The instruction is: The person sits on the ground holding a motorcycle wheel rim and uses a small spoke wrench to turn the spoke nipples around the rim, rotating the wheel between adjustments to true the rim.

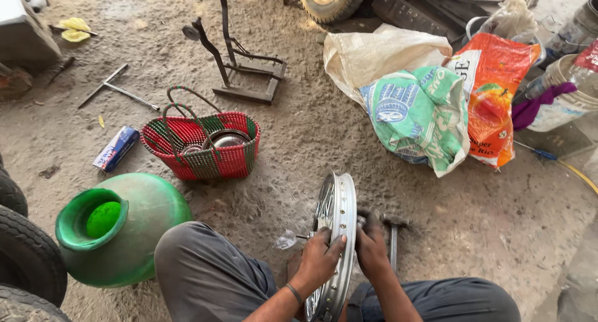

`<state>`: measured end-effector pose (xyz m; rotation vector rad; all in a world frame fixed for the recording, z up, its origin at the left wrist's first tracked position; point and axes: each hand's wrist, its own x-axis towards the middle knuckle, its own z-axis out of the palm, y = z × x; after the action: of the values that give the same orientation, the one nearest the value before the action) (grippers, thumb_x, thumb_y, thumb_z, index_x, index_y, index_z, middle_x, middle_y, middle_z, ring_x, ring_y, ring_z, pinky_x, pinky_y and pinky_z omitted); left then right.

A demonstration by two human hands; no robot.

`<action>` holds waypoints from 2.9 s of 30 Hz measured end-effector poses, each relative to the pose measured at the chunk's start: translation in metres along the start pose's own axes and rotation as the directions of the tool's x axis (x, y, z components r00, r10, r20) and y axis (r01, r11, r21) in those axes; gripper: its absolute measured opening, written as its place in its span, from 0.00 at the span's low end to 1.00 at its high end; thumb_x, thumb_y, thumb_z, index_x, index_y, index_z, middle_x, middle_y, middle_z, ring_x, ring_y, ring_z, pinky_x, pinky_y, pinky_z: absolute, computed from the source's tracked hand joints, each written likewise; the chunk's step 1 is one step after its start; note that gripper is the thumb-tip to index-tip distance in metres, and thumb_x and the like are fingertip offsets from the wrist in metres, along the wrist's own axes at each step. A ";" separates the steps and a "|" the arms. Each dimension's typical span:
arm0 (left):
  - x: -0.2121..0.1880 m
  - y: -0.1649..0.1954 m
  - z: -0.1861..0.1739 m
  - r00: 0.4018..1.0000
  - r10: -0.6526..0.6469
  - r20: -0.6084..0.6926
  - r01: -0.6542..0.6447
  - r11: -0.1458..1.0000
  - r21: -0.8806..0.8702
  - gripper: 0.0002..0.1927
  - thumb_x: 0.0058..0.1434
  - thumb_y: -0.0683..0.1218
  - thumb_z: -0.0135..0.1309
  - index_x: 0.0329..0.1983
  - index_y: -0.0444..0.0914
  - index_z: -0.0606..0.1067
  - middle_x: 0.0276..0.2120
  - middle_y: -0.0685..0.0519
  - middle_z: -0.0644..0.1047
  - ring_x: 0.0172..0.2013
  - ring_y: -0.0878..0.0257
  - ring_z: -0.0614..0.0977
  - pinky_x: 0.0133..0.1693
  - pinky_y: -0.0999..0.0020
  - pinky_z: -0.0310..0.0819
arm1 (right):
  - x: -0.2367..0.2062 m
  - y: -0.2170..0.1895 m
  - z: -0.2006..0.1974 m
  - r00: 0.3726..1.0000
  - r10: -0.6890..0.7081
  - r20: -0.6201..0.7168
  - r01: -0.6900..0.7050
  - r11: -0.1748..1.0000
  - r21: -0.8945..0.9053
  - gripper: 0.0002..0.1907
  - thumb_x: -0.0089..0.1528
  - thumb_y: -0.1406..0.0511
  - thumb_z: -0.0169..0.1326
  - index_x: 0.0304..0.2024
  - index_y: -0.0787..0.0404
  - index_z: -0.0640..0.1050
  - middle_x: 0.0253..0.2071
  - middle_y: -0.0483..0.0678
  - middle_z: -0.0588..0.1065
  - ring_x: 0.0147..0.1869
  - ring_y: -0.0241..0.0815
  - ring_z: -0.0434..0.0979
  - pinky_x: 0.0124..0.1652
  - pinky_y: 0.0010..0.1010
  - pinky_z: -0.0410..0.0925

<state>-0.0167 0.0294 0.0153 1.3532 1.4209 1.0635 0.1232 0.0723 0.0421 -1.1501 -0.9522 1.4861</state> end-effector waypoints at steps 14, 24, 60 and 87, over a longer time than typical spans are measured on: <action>0.001 -0.001 0.000 0.988 -0.079 0.131 0.113 0.954 -0.277 0.18 0.66 0.52 0.53 0.43 0.32 0.79 0.32 0.43 0.83 0.34 0.57 0.83 0.38 0.59 0.77 | -0.002 0.011 -0.012 0.970 0.089 -0.226 -0.085 0.996 0.029 0.09 0.65 0.69 0.53 0.47 0.64 0.75 0.29 0.46 0.76 0.28 0.33 0.73 0.27 0.25 0.67; -0.004 0.005 -0.001 0.986 -0.150 0.078 0.162 0.970 -0.183 0.17 0.63 0.52 0.55 0.35 0.30 0.79 0.26 0.41 0.81 0.29 0.53 0.84 0.34 0.57 0.77 | -0.090 0.050 -0.029 0.956 0.259 -0.140 -0.187 0.902 0.389 0.03 0.62 0.69 0.55 0.39 0.58 0.75 0.21 0.45 0.70 0.19 0.34 0.66 0.18 0.28 0.59; -0.009 0.001 -0.001 0.995 -0.096 -0.006 0.096 0.993 -0.070 0.19 0.62 0.54 0.56 0.40 0.31 0.79 0.30 0.39 0.81 0.33 0.49 0.85 0.37 0.56 0.76 | 0.000 -0.004 0.013 0.989 0.149 0.005 -0.148 0.979 0.141 0.15 0.62 0.70 0.50 0.53 0.64 0.74 0.41 0.47 0.80 0.40 0.35 0.81 0.40 0.27 0.74; -0.003 0.006 -0.006 0.964 -0.252 0.088 0.252 0.968 0.020 0.23 0.63 0.58 0.54 0.43 0.32 0.80 0.32 0.39 0.83 0.35 0.49 0.87 0.39 0.57 0.78 | -0.025 0.003 -0.030 0.921 0.257 0.292 -0.344 0.890 0.301 0.11 0.67 0.67 0.56 0.50 0.64 0.71 0.24 0.44 0.71 0.23 0.35 0.71 0.23 0.28 0.65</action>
<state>-0.0212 0.0267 0.0227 1.1737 1.4859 0.8207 0.1528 0.0480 0.0366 -0.8934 -0.6473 1.9975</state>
